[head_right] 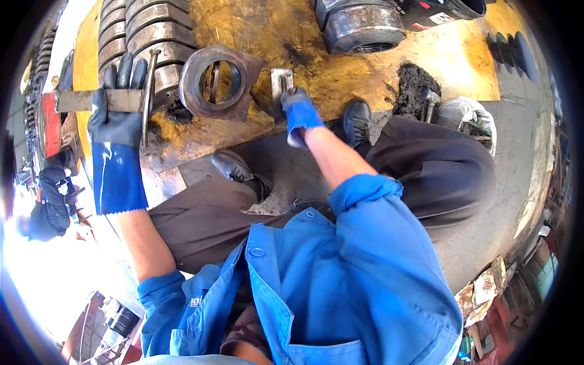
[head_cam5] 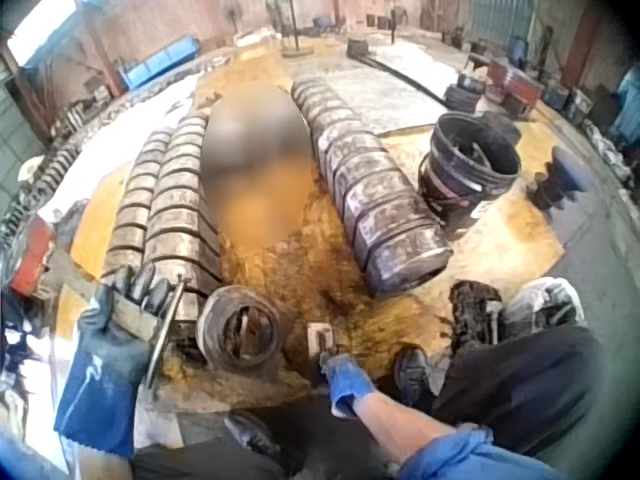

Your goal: The person uses a hammer and a flat metal tool to pry a seal from a cylindrical component, wipes the surfaces with a cloth, and applies grease to the part.

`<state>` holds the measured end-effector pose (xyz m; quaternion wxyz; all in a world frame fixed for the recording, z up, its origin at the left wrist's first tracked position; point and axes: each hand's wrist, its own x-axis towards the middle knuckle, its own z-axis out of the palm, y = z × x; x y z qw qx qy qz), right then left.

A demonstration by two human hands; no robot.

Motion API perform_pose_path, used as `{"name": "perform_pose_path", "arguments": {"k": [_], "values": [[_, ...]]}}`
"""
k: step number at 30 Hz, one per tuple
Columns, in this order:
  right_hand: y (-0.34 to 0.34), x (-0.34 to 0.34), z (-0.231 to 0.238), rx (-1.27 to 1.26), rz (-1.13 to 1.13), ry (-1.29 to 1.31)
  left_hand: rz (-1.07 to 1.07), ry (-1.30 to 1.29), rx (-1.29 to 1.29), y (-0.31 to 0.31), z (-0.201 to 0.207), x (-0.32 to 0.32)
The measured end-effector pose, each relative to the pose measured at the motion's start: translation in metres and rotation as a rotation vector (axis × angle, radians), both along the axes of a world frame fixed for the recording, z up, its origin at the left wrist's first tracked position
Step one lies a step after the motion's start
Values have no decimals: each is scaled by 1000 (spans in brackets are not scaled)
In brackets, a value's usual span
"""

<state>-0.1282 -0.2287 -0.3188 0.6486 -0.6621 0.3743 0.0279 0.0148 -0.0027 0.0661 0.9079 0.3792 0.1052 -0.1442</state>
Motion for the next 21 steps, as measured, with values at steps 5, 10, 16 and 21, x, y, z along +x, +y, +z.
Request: {"name": "perform_pose_path", "arguments": {"k": [5, 10, 16, 21], "values": [[57, -80, 41, -465, 89, 432, -12, -4, -24, 4, 6, -7], [43, -116, 47, -604, 449, 638, -23, -3, -47, 9, 6, -15], [6, -103, -10, -898, 984, 597, -23, 1, -87, 21, 12, -20], [-33, -38, 13, -937, 1143, 388, 9, -3, -100, 35, 16, -24]]}}
